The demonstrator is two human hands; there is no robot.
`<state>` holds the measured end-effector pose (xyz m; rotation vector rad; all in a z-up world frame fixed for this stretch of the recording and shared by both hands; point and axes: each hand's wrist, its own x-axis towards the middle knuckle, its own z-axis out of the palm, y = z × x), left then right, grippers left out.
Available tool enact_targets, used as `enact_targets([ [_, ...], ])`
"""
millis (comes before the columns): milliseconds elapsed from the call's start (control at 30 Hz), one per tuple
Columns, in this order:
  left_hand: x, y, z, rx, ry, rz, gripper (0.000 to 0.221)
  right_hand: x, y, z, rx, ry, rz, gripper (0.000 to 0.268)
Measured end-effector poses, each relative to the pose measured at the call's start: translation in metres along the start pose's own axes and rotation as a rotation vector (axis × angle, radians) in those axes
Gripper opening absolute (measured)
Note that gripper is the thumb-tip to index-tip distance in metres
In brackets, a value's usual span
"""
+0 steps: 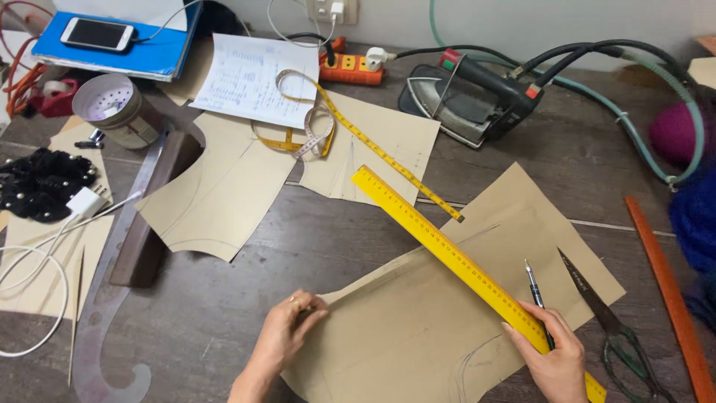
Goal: Drafting and marking garment patterns on cardboard using a measuring tape, pen, and ruler.
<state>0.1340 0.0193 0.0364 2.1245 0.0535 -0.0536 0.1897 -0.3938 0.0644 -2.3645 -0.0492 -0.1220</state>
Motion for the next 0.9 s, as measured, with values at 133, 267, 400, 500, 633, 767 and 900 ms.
enact_targets([
  [133, -0.019, -0.014, -0.007, -0.120, 0.061, -0.084, 0.010, 0.002, -0.002, -0.001, 0.024, 0.102, -0.152, 0.038],
  [267, -0.041, -0.040, -0.009, -0.332, 0.248, -0.284, 0.010, 0.004, -0.013, -0.004, 0.077, 0.121, -0.150, 0.041],
  [400, -0.059, -0.062, 0.025, -0.503, 0.570, -0.421, 0.009, 0.003, -0.013, -0.002, 0.138, 0.107, -0.109, 0.040],
  [500, -0.071, -0.072, 0.064, -0.526, 0.813, -0.365, 0.014, 0.001, -0.016, -0.001, 0.119, 0.084, -0.064, 0.039],
  [633, -0.087, -0.060, 0.112, -0.739, 0.828, -0.499, 0.018, -0.002, -0.022, 0.004, 0.129, 0.061, -0.079, 0.037],
  [767, -0.080, 0.000, 0.140, -1.033, 0.731, -0.643, 0.023, -0.002, -0.021, 0.007, 0.113, 0.041, -0.085, 0.037],
  [900, -0.091, -0.020, 0.164, -0.993, 0.490, -0.642, 0.022, -0.003, -0.020, 0.009, 0.095, 0.041, -0.133, 0.037],
])
